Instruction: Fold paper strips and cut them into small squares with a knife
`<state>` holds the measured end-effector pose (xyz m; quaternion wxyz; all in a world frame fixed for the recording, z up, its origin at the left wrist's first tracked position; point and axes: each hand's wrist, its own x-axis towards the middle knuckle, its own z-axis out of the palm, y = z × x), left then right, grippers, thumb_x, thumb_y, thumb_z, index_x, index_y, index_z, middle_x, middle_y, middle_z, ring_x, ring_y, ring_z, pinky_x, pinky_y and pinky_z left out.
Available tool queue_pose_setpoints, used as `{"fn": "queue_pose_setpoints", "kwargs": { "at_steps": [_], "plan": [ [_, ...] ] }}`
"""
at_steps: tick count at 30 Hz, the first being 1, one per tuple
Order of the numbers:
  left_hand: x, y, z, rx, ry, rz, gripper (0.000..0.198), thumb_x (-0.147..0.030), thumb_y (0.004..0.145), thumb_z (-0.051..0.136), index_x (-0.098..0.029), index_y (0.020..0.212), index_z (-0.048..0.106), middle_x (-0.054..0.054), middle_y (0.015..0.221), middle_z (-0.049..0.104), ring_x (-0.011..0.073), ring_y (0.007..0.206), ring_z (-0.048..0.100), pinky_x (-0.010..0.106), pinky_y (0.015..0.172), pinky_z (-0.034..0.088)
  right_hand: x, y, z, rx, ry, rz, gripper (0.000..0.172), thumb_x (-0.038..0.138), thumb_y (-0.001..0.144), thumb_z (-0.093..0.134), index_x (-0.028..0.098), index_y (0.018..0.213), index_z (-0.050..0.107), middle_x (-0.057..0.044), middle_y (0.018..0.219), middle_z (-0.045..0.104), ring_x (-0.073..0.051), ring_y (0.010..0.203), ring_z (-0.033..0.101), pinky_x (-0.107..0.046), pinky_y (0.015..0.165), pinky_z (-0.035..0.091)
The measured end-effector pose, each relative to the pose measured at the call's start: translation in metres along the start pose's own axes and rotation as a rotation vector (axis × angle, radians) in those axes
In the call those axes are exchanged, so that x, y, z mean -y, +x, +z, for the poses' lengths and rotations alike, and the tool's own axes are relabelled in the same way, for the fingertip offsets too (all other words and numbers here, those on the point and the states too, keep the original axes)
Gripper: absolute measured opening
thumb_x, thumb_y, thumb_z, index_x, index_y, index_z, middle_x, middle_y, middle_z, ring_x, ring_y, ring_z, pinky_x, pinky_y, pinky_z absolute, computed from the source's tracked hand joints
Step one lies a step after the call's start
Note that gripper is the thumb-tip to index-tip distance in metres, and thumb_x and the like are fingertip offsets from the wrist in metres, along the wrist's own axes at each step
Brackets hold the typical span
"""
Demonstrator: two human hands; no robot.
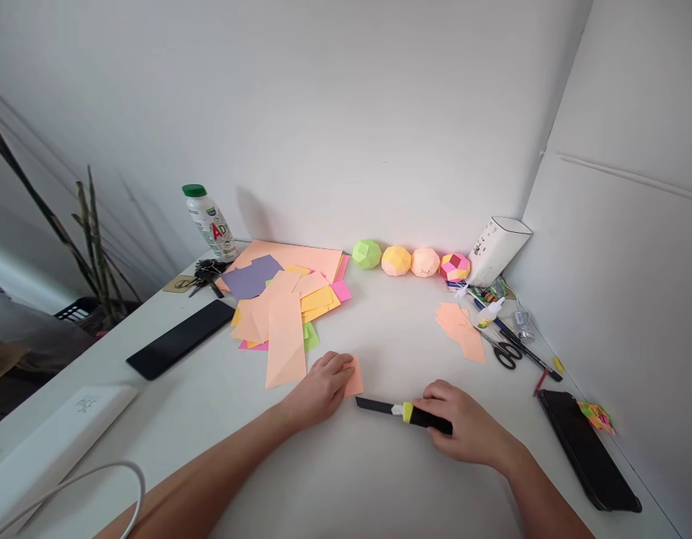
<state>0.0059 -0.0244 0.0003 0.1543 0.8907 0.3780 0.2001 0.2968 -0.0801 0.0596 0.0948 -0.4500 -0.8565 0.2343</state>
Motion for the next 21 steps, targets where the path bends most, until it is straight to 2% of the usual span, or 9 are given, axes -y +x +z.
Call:
{"fn": "queue_pose_setpoints", "kwargs": {
  "at_steps": [11,17,21],
  "plan": [
    [-0.0007,0.0001,-0.0016,0.003,-0.001,0.001,0.033,-0.009,0.087,0.034,-0.020,0.104,0.060,0.010,0.118,0.056,0.0248,0.101,0.050,0.042,0.088,0.048,-0.0009,0.0007,0.0001,-0.005,-0.025,0.007,0.053,0.005,0.068,0.051,0.024,0.116,0.064,-0.006,0.094,0.060,-0.019,0.089,0.056,-0.030,0.076,0.050],
    [-0.0028,-0.0002,-0.0009,0.005,0.005,-0.007,0.029,-0.008,0.087,0.035,-0.020,0.096,0.059,0.010,0.117,0.055,0.0239,0.100,0.050,0.040,0.086,0.049,0.0002,0.0002,0.0004,-0.012,-0.037,0.008,0.051,0.005,0.069,0.050,0.025,0.114,0.064,-0.005,0.093,0.059,-0.019,0.087,0.056,-0.030,0.075,0.050],
    [-0.0076,0.0001,0.0039,-0.019,0.072,-0.006,0.027,-0.011,0.089,0.035,-0.020,0.099,0.058,0.011,0.108,0.057,0.0249,0.097,0.052,0.043,0.083,0.050,-0.0006,-0.0003,0.0010,-0.020,-0.060,0.009,0.051,0.005,0.070,0.050,0.026,0.115,0.063,-0.005,0.093,0.059,-0.019,0.088,0.056,-0.030,0.076,0.049]
  ]
}}
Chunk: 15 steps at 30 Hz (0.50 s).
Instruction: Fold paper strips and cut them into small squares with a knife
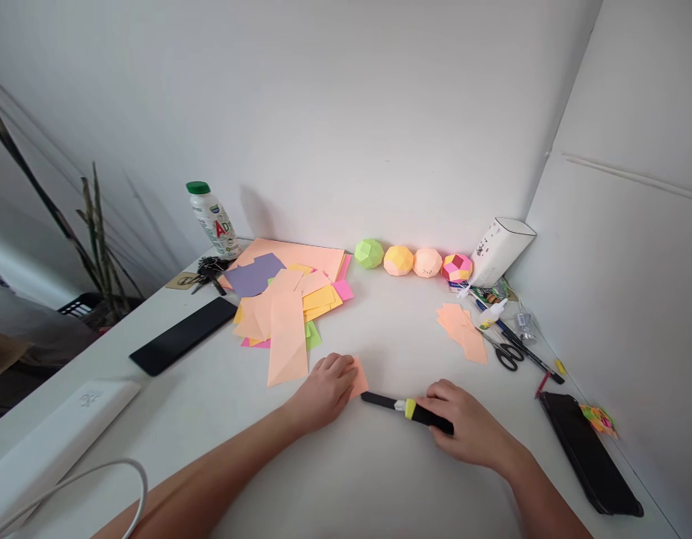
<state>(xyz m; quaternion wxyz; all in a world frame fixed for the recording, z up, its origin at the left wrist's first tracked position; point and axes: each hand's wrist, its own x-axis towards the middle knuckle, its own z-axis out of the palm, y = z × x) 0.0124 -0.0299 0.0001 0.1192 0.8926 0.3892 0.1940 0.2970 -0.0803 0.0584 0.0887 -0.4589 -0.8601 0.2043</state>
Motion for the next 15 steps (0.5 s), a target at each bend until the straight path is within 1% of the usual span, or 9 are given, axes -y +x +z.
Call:
{"fn": "queue_pose_setpoints", "kwargs": {
  "at_steps": [2,3,5,7,10,13,15],
  "plan": [
    [-0.002,-0.001,0.004,-0.016,0.033,0.013,0.026,-0.012,0.089,0.035,-0.019,0.102,0.057,0.011,0.106,0.057,0.0266,0.106,0.051,0.045,0.088,0.048,0.000,0.000,0.000,0.009,-0.014,0.011,0.051,0.005,0.070,0.051,0.025,0.116,0.063,-0.006,0.094,0.059,-0.020,0.088,0.055,-0.031,0.076,0.049],
    [-0.003,-0.001,0.007,-0.021,0.041,0.020,0.026,-0.013,0.090,0.035,-0.019,0.104,0.056,0.011,0.109,0.057,0.0273,0.112,0.049,0.045,0.092,0.047,0.000,-0.001,0.000,0.019,-0.021,0.021,0.051,0.005,0.071,0.051,0.025,0.117,0.062,-0.006,0.094,0.059,-0.020,0.089,0.055,-0.031,0.077,0.049],
    [-0.003,-0.003,0.012,-0.021,0.056,0.033,0.029,-0.014,0.091,0.033,-0.017,0.113,0.053,0.014,0.123,0.052,0.0280,0.124,0.043,0.046,0.099,0.043,0.002,-0.002,0.000,0.047,-0.031,0.042,0.050,0.007,0.072,0.052,0.024,0.119,0.061,-0.007,0.096,0.059,-0.021,0.090,0.055,-0.032,0.078,0.049],
    [-0.002,-0.006,0.016,0.006,0.087,0.047,0.036,-0.019,0.093,0.033,-0.013,0.126,0.045,0.016,0.138,0.043,0.0294,0.131,0.036,0.048,0.104,0.038,0.005,-0.003,0.001,0.078,-0.047,0.062,0.049,0.008,0.074,0.052,0.023,0.120,0.060,-0.007,0.096,0.059,-0.021,0.090,0.055,-0.033,0.078,0.048],
    [0.000,-0.011,0.017,0.083,0.138,0.102,0.053,-0.037,0.095,0.036,-0.010,0.141,0.030,0.019,0.149,0.028,0.0330,0.138,0.024,0.050,0.109,0.028,0.011,-0.006,0.004,0.115,-0.092,0.093,0.048,0.009,0.076,0.050,0.022,0.121,0.059,-0.008,0.097,0.059,-0.022,0.089,0.056,-0.034,0.077,0.048],
    [0.001,-0.013,0.015,0.142,0.148,0.150,0.071,-0.054,0.092,0.037,-0.012,0.146,0.021,0.019,0.153,0.019,0.0357,0.141,0.014,0.052,0.110,0.023,0.018,-0.007,0.006,0.144,-0.130,0.120,0.049,0.008,0.076,0.050,0.021,0.122,0.058,-0.008,0.097,0.059,-0.022,0.087,0.056,-0.034,0.076,0.048],
    [0.001,-0.014,0.015,0.154,0.143,0.155,0.077,-0.061,0.090,0.036,-0.013,0.148,0.017,0.019,0.153,0.015,0.0368,0.141,0.010,0.053,0.110,0.021,0.024,-0.007,0.007,0.161,-0.151,0.141,0.048,0.008,0.077,0.049,0.021,0.123,0.057,-0.008,0.098,0.059,-0.022,0.087,0.056,-0.034,0.075,0.048]
  ]
}}
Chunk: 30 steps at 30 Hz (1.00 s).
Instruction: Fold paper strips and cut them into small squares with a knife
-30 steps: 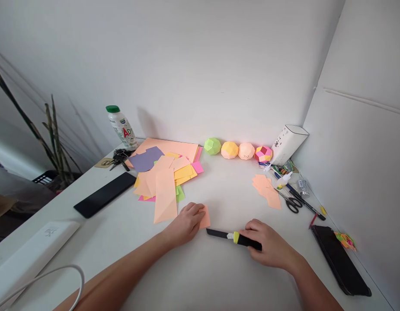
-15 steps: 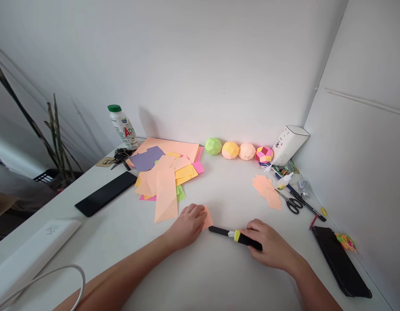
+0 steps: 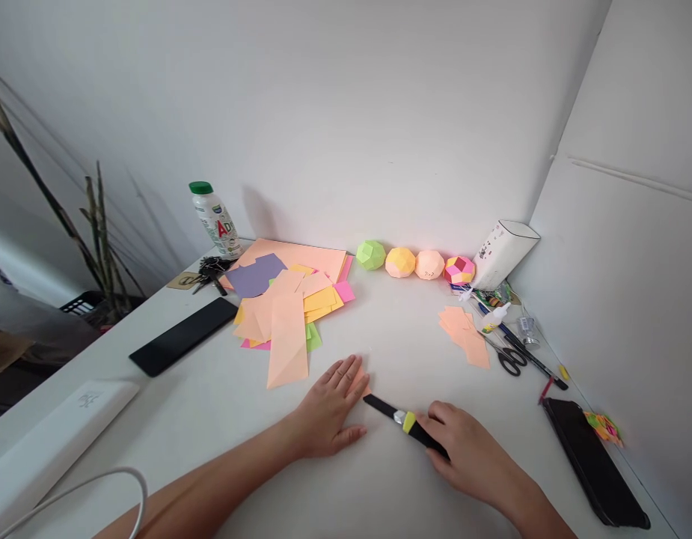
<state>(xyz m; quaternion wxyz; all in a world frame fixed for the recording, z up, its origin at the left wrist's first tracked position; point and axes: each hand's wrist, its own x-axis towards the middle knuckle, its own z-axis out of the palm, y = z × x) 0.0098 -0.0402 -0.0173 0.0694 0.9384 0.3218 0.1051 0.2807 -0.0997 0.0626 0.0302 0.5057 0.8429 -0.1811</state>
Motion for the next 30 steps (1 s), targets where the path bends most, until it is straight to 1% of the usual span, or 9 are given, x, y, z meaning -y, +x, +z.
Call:
{"fn": "queue_pose_setpoints", "kwargs": {
  "at_steps": [3,6,10,12,15,19,26,30],
  "plan": [
    [0.001,0.000,0.002,-0.011,-0.007,0.015,0.085,-0.066,0.087,0.036,-0.012,0.148,0.013,0.021,0.153,0.013,0.0388,0.141,0.008,0.055,0.109,0.019,0.008,-0.001,-0.002,0.032,-0.029,0.045,0.045,0.010,0.079,0.050,0.019,0.123,0.057,-0.009,0.099,0.059,-0.023,0.086,0.057,-0.035,0.074,0.048],
    [0.002,0.000,0.003,-0.032,-0.018,0.042,0.091,-0.069,0.084,0.039,-0.011,0.149,0.011,0.022,0.153,0.014,0.0406,0.140,0.009,0.056,0.109,0.019,0.015,-0.003,-0.002,0.063,-0.045,0.092,0.043,0.009,0.079,0.050,0.019,0.120,0.059,-0.010,0.101,0.058,-0.025,0.089,0.057,-0.035,0.074,0.049],
    [0.002,0.001,0.003,-0.030,-0.031,0.038,0.096,-0.074,0.081,0.037,-0.014,0.149,0.008,0.020,0.154,0.012,0.0405,0.140,0.010,0.055,0.110,0.018,0.020,-0.003,0.000,0.075,-0.056,0.130,0.049,0.005,0.080,0.046,0.017,0.126,0.054,-0.012,0.106,0.057,-0.025,0.095,0.056,-0.035,0.078,0.050],
    [0.002,0.001,0.003,-0.014,-0.033,0.029,0.098,-0.076,0.080,0.035,-0.015,0.150,0.006,0.018,0.154,0.009,0.0400,0.140,0.009,0.054,0.111,0.016,0.023,-0.002,0.001,0.084,-0.063,0.132,0.050,0.004,0.081,0.043,0.015,0.128,0.053,-0.013,0.108,0.056,-0.025,0.097,0.055,-0.037,0.080,0.051],
    [0.002,0.001,0.004,-0.004,-0.036,0.023,0.099,-0.077,0.079,0.035,-0.013,0.150,0.007,0.019,0.154,0.008,0.0401,0.140,0.008,0.053,0.111,0.014,0.025,-0.001,0.001,0.088,-0.075,0.129,0.050,0.003,0.082,0.042,0.012,0.130,0.051,-0.014,0.109,0.056,-0.026,0.100,0.054,-0.039,0.082,0.051],
    [0.002,0.001,0.004,0.002,-0.044,0.020,0.100,-0.078,0.078,0.034,-0.013,0.150,0.007,0.019,0.154,0.007,0.0408,0.140,0.008,0.054,0.110,0.015,0.025,0.002,0.001,0.089,-0.088,0.125,0.050,0.005,0.082,0.043,0.012,0.131,0.051,-0.014,0.110,0.056,-0.026,0.100,0.054,-0.038,0.083,0.052],
    [0.000,0.001,0.001,0.012,-0.063,0.007,0.100,-0.078,0.078,0.034,-0.011,0.149,0.013,0.022,0.154,0.007,0.0422,0.140,0.008,0.056,0.109,0.017,0.023,0.007,0.004,0.056,-0.127,0.102,0.047,0.008,0.085,0.042,0.009,0.131,0.051,-0.015,0.109,0.057,-0.027,0.099,0.054,-0.040,0.080,0.054],
    [0.000,0.002,0.001,0.025,-0.079,-0.004,0.101,-0.079,0.077,0.036,-0.012,0.149,0.013,0.023,0.153,0.006,0.0426,0.140,0.008,0.057,0.109,0.017,0.023,0.012,0.004,0.046,-0.119,0.097,0.048,0.008,0.084,0.043,0.008,0.131,0.050,-0.015,0.108,0.057,-0.027,0.098,0.054,-0.041,0.079,0.054]
  ]
}}
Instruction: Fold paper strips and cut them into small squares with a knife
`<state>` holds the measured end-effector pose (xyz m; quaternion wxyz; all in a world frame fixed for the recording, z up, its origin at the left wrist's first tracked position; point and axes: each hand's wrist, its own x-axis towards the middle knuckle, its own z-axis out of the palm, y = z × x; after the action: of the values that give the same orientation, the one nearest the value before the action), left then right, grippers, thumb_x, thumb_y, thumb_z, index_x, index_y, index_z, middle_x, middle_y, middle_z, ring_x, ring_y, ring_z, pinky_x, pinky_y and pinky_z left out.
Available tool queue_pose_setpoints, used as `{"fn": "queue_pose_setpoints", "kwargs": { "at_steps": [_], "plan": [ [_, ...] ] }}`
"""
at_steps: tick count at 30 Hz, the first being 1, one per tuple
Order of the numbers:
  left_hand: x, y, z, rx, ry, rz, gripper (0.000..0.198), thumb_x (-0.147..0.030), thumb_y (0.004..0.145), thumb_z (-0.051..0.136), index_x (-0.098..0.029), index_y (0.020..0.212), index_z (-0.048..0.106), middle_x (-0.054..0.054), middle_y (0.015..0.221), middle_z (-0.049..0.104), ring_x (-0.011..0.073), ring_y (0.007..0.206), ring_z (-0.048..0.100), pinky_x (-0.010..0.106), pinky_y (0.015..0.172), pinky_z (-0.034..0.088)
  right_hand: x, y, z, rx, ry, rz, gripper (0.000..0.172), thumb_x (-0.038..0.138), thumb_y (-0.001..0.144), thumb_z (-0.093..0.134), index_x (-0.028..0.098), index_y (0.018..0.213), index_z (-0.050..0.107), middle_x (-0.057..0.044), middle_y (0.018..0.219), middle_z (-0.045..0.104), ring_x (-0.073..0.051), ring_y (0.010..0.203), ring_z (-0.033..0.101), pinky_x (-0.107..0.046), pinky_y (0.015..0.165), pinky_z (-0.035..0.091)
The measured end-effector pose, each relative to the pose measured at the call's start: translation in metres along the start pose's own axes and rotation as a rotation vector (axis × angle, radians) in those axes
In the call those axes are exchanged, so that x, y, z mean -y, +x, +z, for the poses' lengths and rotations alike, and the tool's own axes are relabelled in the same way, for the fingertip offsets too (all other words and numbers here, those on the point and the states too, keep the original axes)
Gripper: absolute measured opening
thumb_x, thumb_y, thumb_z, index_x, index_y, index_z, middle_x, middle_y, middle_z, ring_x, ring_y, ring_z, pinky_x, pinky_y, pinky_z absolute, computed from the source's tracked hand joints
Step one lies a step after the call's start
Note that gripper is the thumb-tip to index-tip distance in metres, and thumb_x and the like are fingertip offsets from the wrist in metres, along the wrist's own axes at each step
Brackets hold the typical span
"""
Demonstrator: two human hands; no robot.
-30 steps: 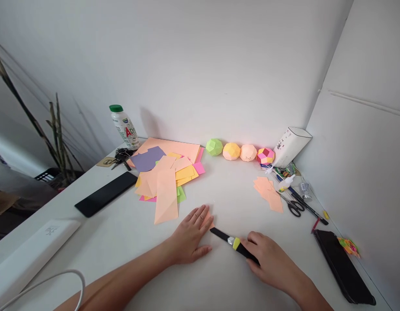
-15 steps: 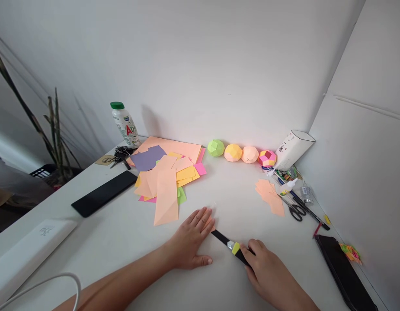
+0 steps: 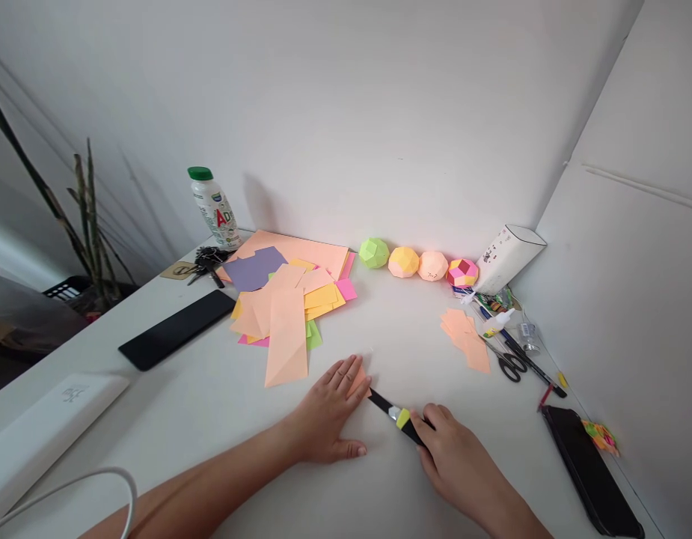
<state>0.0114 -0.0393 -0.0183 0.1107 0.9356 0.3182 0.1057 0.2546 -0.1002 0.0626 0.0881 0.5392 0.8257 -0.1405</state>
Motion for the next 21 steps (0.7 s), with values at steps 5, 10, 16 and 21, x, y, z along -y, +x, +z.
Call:
{"fn": "queue_pose_setpoints", "kwargs": {
  "at_steps": [5,10,16,21],
  "plan": [
    [0.001,0.000,0.002,-0.030,-0.008,0.004,0.101,-0.078,0.077,0.038,-0.013,0.149,0.009,0.022,0.154,0.002,0.0431,0.140,0.006,0.057,0.109,0.018,0.001,0.010,0.001,-0.042,0.004,-0.012,0.047,0.008,0.085,0.042,0.007,0.131,0.050,-0.015,0.107,0.056,-0.026,0.097,0.054,-0.040,0.078,0.054],
    [0.001,0.000,0.000,-0.020,-0.021,0.009,0.101,-0.078,0.077,0.038,-0.015,0.150,0.007,0.020,0.155,0.002,0.0424,0.140,0.007,0.057,0.109,0.018,0.002,0.019,0.004,-0.092,-0.011,-0.007,0.046,0.008,0.085,0.042,0.007,0.130,0.051,-0.015,0.105,0.057,-0.025,0.095,0.055,-0.038,0.075,0.055],
    [0.000,0.000,0.001,-0.018,-0.001,-0.005,0.100,-0.078,0.077,0.036,-0.013,0.149,0.012,0.020,0.155,0.000,0.0427,0.140,0.007,0.056,0.109,0.018,0.005,0.036,0.011,-0.179,-0.052,-0.014,0.043,0.010,0.087,0.041,0.007,0.129,0.052,-0.015,0.104,0.058,-0.025,0.093,0.055,-0.035,0.070,0.055],
    [0.002,-0.002,0.004,-0.057,0.028,0.011,0.100,-0.078,0.077,0.038,-0.016,0.150,0.008,0.017,0.155,0.000,0.0422,0.140,0.008,0.055,0.109,0.019,0.010,0.045,0.016,-0.228,-0.090,0.002,0.043,0.011,0.087,0.043,0.006,0.129,0.051,-0.016,0.102,0.058,-0.025,0.092,0.054,-0.033,0.068,0.054]
  ]
}}
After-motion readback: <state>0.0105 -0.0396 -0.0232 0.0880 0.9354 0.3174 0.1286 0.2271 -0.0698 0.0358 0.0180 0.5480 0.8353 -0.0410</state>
